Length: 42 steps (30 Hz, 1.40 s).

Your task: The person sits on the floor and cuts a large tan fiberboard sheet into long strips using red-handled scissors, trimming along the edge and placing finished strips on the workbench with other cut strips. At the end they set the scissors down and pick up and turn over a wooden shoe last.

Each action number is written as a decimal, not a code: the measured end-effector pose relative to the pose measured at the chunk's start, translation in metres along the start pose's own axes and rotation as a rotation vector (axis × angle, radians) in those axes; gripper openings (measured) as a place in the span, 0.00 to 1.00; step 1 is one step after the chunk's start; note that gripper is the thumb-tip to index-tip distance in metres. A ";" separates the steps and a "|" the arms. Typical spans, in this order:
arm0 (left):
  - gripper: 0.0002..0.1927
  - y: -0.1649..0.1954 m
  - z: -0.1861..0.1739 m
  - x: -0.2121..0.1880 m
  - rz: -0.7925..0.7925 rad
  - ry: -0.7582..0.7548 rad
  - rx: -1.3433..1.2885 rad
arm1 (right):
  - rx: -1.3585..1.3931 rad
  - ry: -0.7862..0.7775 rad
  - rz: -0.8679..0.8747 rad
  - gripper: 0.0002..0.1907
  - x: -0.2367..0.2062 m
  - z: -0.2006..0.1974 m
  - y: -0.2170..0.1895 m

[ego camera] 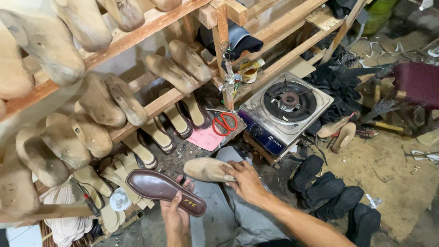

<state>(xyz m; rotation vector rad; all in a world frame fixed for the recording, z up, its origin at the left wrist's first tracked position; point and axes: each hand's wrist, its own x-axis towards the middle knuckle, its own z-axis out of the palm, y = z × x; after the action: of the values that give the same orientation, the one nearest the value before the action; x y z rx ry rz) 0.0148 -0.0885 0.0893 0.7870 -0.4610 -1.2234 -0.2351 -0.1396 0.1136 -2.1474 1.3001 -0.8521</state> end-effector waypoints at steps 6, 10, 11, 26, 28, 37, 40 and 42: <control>0.41 -0.004 0.038 -0.008 -0.038 -0.088 0.082 | 0.674 0.024 0.505 0.31 -0.016 -0.005 0.006; 0.36 -0.008 0.057 -0.009 -0.087 -0.219 -0.154 | 1.026 0.139 0.606 0.30 -0.023 -0.013 -0.007; 0.38 -0.010 0.061 -0.008 -0.107 -0.250 -0.242 | 1.064 0.170 0.605 0.30 -0.024 -0.016 -0.011; 0.41 -0.030 0.081 -0.004 -0.127 -0.186 -0.212 | 1.122 0.180 0.537 0.31 -0.032 -0.033 -0.045; 0.41 -0.031 0.084 -0.002 -0.116 -0.159 -0.179 | 1.099 0.182 0.526 0.31 -0.033 -0.034 -0.046; 0.39 -0.033 0.092 0.019 -0.068 -0.213 -0.251 | 0.998 0.197 0.452 0.29 -0.035 -0.018 -0.059; 0.39 -0.033 0.090 0.021 -0.065 -0.230 -0.256 | 0.961 0.189 0.455 0.28 -0.035 -0.014 -0.064; 0.39 -0.033 0.088 0.021 -0.074 -0.236 -0.245 | 0.945 0.185 0.455 0.28 -0.034 -0.009 -0.066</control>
<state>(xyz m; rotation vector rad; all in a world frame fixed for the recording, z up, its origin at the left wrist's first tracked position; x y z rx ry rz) -0.0617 -0.1382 0.1203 0.4555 -0.4657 -1.4188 -0.2142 -0.0814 0.1555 -1.0179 1.0742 -1.1632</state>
